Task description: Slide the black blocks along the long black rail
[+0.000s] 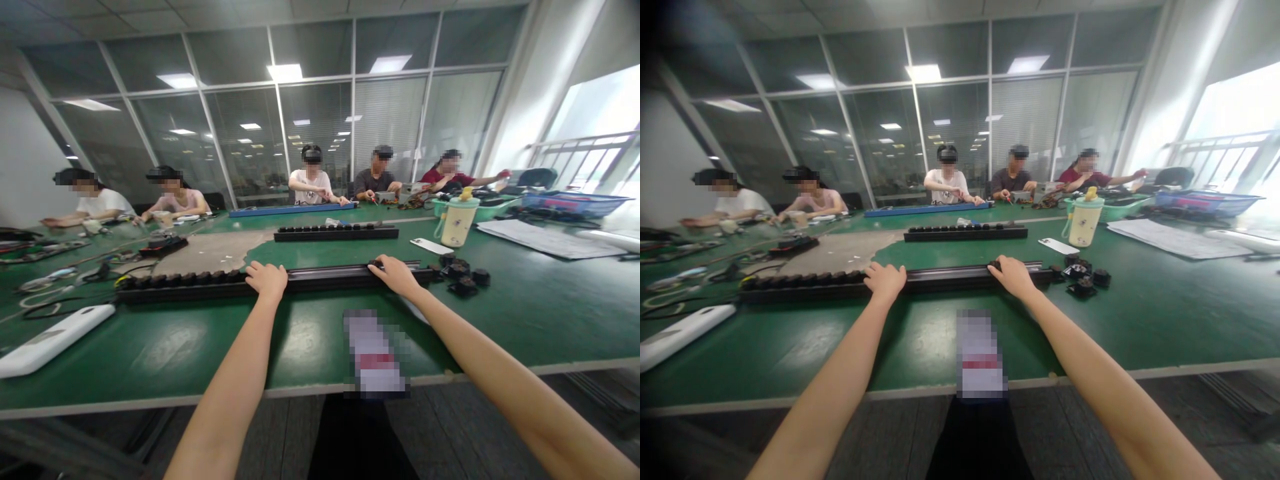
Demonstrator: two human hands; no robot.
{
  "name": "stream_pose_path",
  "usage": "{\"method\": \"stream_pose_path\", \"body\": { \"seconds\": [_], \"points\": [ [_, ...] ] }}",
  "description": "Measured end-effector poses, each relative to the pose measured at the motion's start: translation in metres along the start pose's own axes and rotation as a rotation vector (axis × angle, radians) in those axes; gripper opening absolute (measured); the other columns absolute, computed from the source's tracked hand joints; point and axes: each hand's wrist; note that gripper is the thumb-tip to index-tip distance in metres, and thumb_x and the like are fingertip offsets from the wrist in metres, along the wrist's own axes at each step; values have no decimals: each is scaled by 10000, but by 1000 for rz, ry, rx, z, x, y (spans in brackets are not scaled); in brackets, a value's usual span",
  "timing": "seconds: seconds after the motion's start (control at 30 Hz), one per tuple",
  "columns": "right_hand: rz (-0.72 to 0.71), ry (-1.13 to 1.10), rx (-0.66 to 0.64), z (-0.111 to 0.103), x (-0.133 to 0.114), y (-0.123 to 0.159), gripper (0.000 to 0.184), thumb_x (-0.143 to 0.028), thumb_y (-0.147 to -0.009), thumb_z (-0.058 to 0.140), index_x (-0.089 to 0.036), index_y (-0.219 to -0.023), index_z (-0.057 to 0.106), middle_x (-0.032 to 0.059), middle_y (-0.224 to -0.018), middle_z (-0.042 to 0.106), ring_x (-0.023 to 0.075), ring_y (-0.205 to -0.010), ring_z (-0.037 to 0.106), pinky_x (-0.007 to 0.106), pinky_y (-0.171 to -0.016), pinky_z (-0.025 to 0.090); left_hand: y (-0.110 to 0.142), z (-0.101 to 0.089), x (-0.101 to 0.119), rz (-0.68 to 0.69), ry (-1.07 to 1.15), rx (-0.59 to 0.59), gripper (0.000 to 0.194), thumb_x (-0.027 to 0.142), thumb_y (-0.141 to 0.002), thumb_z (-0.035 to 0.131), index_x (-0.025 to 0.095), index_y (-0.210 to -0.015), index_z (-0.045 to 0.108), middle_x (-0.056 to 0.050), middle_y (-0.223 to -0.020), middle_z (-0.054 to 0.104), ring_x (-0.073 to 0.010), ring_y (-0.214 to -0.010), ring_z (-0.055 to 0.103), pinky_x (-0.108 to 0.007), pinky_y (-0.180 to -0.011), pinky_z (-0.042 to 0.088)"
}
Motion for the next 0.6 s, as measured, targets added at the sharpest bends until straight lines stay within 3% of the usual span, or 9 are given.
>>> {"method": "stream_pose_path", "body": {
  "seconds": [0.6],
  "points": [
    [65, -24, -21, -2, 7, -2, 286, -407, -1020, 559, -155, -1108, 659, 154, -1074, 738, 259, -1054, 683, 307, -890, 463, -3, 5, 0, 0, -11, 0, 573, 462, -964, 436, 68, -1267, 722, -287, -1478, 469, -427, -1327, 424, -520, -997, 440]
  ]
}}
Point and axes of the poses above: each hand's wrist, its own y-axis away from the middle knuckle, its own z-axis out of the palm, x = y × z
